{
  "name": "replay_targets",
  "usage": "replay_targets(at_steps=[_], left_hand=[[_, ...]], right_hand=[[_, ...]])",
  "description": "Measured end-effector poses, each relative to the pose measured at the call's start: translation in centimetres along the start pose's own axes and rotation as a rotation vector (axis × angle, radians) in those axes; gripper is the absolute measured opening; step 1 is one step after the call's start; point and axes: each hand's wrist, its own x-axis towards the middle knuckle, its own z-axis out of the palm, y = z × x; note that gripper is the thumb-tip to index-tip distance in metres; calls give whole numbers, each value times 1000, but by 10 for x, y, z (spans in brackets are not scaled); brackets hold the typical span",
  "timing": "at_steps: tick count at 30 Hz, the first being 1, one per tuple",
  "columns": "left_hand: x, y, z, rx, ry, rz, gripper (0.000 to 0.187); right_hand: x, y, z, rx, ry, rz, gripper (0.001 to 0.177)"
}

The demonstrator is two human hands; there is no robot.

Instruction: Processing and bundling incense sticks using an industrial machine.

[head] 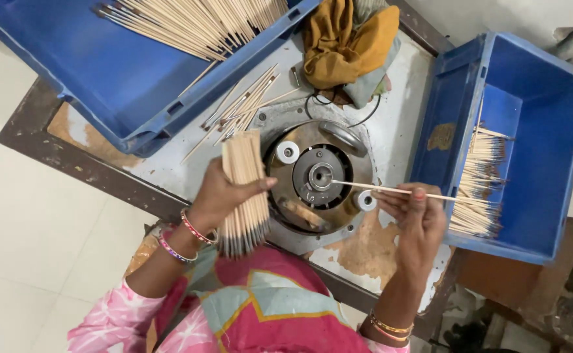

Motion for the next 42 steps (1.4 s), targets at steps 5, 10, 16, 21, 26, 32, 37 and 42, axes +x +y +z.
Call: replay_targets(at_steps=[5, 10, 16, 21, 26, 32, 37, 42], left_hand=[[-2, -45, -18, -390, 4, -261, 42], [-11, -62, -17, -530, -35, -334, 42], [-15, -64, -14, -359, -123, -111, 42], [-14, -37, -1, -240, -120, -166, 47], [-10, -2, 18, 346, -219, 287, 50], [2, -15, 7, 93, -217, 169, 47], [-6, -33, -3, -275, -173, -201, 51], [-16, -53, -8, -124, -70, -74, 45]], right_hand=[[-30, -16, 8, -223, 107, -166, 30], [11, 48, 67, -748, -147, -309, 14], [15, 43, 74, -826, -128, -411, 13], [-4, 37, 69, 236, 6, 111, 21], [-27, 9, 55, -711, -342, -191, 20], [-7, 17, 38, -737, -285, -115, 16], [17, 40, 61, -833, -165, -235, 14], [12, 29, 72, -820, -210, -413, 10]])
